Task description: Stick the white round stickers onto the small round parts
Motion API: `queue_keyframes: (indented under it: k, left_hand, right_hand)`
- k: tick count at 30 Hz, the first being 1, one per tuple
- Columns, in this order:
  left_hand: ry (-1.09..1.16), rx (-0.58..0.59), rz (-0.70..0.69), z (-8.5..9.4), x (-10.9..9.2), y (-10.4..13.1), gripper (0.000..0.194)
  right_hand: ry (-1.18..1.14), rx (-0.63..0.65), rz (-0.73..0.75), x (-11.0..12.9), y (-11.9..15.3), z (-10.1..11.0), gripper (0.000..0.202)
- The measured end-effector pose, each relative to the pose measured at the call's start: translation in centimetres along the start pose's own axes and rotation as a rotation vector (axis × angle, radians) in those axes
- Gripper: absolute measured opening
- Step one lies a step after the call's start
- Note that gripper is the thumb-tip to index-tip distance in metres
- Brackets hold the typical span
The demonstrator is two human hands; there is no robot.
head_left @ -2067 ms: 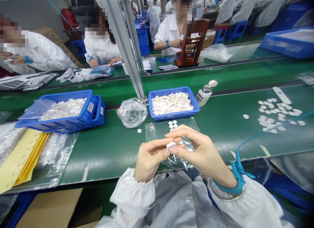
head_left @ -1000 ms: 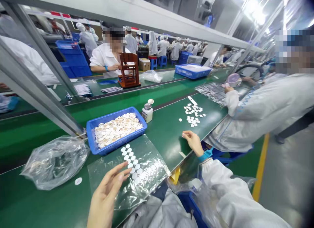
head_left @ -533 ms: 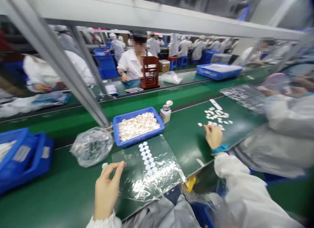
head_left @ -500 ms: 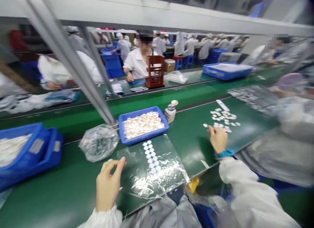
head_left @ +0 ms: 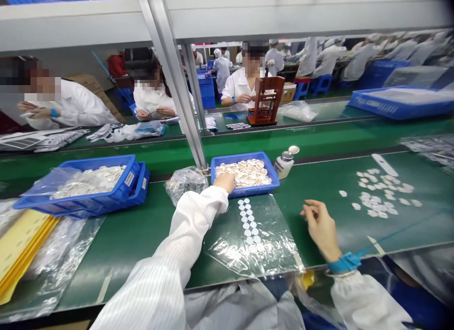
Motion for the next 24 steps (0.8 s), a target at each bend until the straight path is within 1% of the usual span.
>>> queue_keyframes:
  k: [1,3,6,8,10,12,14,16,18,21,24]
  left_hand:
    - [-0.013,0.044,0.016,-0.5,0.3,-0.8,0.028]
    - [-0.024,0.101,0.034,-1.2,1.0,-1.7,0.029]
    - [-0.005,0.106,0.047,-1.5,1.6,-1.7,0.029]
    - [0.035,0.058,0.046,-1.3,1.6,-1.2,0.029]
    - [0.100,-0.027,0.043,-0.6,1.4,-0.6,0.026]
    - [0.191,-0.132,0.044,0.5,1.2,0.2,0.018]
    - [0.315,-0.224,0.057,1.5,1.1,1.4,0.006]
    - [0.477,-0.276,0.081,2.1,1.1,2.9,0.004]
    - [0.661,-0.278,0.106,1.8,0.7,4.8,0.009]
    - [0.903,-0.206,0.119,0.4,-0.6,8.3,0.019]
    - [1.124,-0.104,0.140,-1.3,-2.4,12.1,0.026]
  right_hand:
    - [-0.006,0.001,-0.002,0.0,0.1,-0.1,0.046]
    - [-0.021,0.008,-0.011,-0.1,0.4,-0.4,0.046]
    - [-0.051,0.019,-0.030,-0.5,0.8,-0.7,0.045]
    - [-0.075,0.023,-0.041,-0.6,1.0,-0.9,0.044]
    - [-0.101,0.021,-0.046,-0.4,1.1,-1.0,0.043]
    - [-0.133,0.015,-0.044,0.2,1.2,-0.9,0.040]
    - [-0.172,0.014,-0.034,1.3,1.2,-0.8,0.037]
    - [-0.215,0.025,-0.011,3.1,1.4,-0.8,0.033]
    - [-0.259,0.046,0.027,5.8,1.9,-1.0,0.029]
    - [-0.310,0.112,0.126,11.0,3.3,-1.5,0.025]
    - [-0.318,0.218,0.304,16.4,5.1,-2.3,0.023]
Point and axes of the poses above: each hand's wrist, its own y-axis away from the middle knuckle, its own z-axis out of the back of the hand, x = y × z, the point moved 7 cm from there along -y, towards the middle knuckle, and after that the axes turned 2 degrees about -z, right-handed, at the moved point
